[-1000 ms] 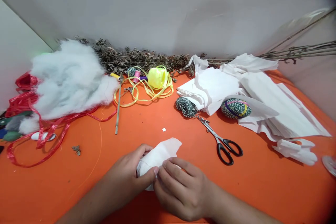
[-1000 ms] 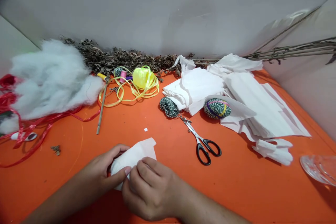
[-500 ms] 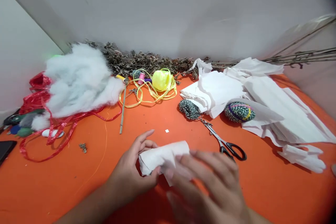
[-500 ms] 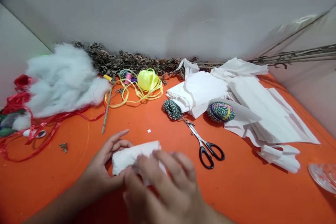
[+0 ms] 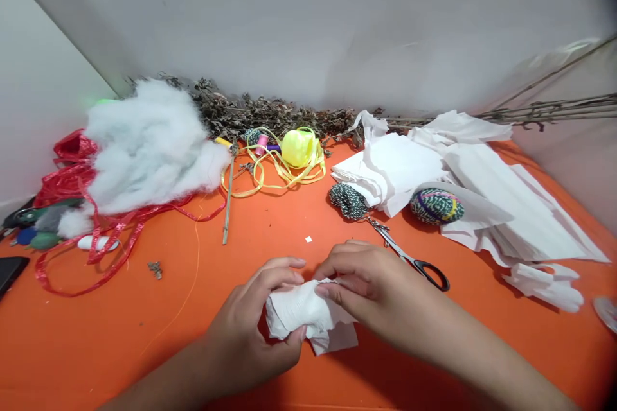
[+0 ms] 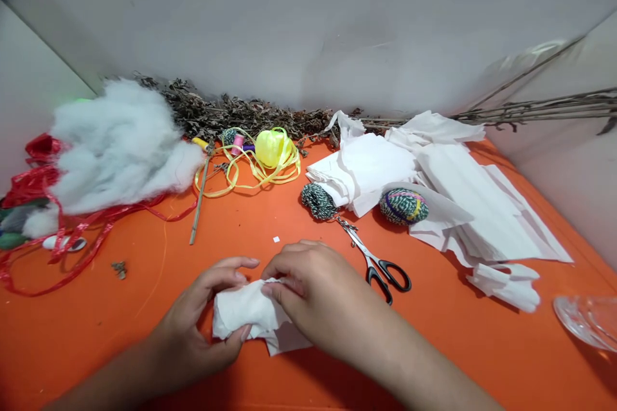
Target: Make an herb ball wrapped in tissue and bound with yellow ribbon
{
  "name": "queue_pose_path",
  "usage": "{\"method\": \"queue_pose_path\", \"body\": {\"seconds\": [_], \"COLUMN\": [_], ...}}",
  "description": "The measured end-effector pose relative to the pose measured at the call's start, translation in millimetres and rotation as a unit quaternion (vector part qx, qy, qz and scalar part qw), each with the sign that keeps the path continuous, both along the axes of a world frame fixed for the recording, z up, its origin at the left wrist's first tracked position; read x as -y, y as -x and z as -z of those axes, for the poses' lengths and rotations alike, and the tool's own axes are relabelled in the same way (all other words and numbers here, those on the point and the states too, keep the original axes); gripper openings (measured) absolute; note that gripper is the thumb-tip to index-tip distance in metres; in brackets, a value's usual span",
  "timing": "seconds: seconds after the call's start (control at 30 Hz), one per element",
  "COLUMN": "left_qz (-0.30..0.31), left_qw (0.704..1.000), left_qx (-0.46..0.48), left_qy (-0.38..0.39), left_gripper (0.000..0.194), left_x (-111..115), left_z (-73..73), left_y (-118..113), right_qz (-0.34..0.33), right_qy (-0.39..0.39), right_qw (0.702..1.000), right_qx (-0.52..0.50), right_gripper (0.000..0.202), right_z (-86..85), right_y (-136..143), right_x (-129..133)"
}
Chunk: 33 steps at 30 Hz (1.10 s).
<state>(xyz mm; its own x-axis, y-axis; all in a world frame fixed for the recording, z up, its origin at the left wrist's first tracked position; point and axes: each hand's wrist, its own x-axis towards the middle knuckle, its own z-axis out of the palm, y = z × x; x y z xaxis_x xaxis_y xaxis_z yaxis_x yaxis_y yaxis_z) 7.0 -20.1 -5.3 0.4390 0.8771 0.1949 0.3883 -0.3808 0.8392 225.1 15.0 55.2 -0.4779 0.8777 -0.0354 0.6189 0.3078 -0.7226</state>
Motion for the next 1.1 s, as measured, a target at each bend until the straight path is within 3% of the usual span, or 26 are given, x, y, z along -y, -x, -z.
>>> {"method": "queue_pose_path", "body": {"seconds": [0.1, 0.23, 0.4, 0.6, 0.77, 0.83, 0.9, 0.97, 1.1], "left_qz": [0.038, 0.078, 0.072, 0.035, 0.011, 0.016, 0.011, -0.015, -0.068], "left_qw": [0.999, 0.996, 0.997, 0.999, 0.998, 0.998, 0.997, 0.994, 0.980], "left_qx": [0.003, -0.033, -0.013, -0.009, 0.008, 0.008, 0.015, 0.034, 0.093], "left_qy": [-0.021, -0.007, -0.019, 0.010, 0.053, 0.061, 0.074, 0.101, 0.161], "left_gripper": [0.042, 0.035, 0.036, 0.030, 0.033, 0.032, 0.032, 0.032, 0.026], "left_x": [-1, -3, -2, -3, -4, -4, -5, -5, -7], "left_z": [-2.2, -3.3, -0.6, -2.6, 0.8, 2.6, 3.8, 4.5, 7.0], "left_y": [1, 2, 1, -1, -1, -1, -3, -5, -8], "right_qz": [0.006, -0.027, -0.018, 0.025, 0.048, 0.042, 0.047, 0.066, 0.074], "right_qy": [0.035, 0.096, 0.177, 0.103, 0.193, 0.189, 0.129, 0.009, -0.273], "right_qw": [0.999, 0.992, 0.978, 0.990, 0.967, 0.969, 0.983, 0.994, 0.958], "right_qx": [-0.028, -0.073, -0.110, -0.095, -0.158, -0.152, -0.125, -0.088, -0.043], "right_gripper": [0.017, 0.010, 0.013, 0.015, 0.018, 0.014, 0.014, 0.019, 0.025], "right_z": [-1.8, 2.1, 10.5, 16.5, 20.8, 23.8, 28.2, 33.1, 40.3], "right_y": [0, 0, 1, 4, 3, 4, 6, 9, 16], "right_x": [0, -1, -4, 0, 1, 1, 2, 7, 23]}}
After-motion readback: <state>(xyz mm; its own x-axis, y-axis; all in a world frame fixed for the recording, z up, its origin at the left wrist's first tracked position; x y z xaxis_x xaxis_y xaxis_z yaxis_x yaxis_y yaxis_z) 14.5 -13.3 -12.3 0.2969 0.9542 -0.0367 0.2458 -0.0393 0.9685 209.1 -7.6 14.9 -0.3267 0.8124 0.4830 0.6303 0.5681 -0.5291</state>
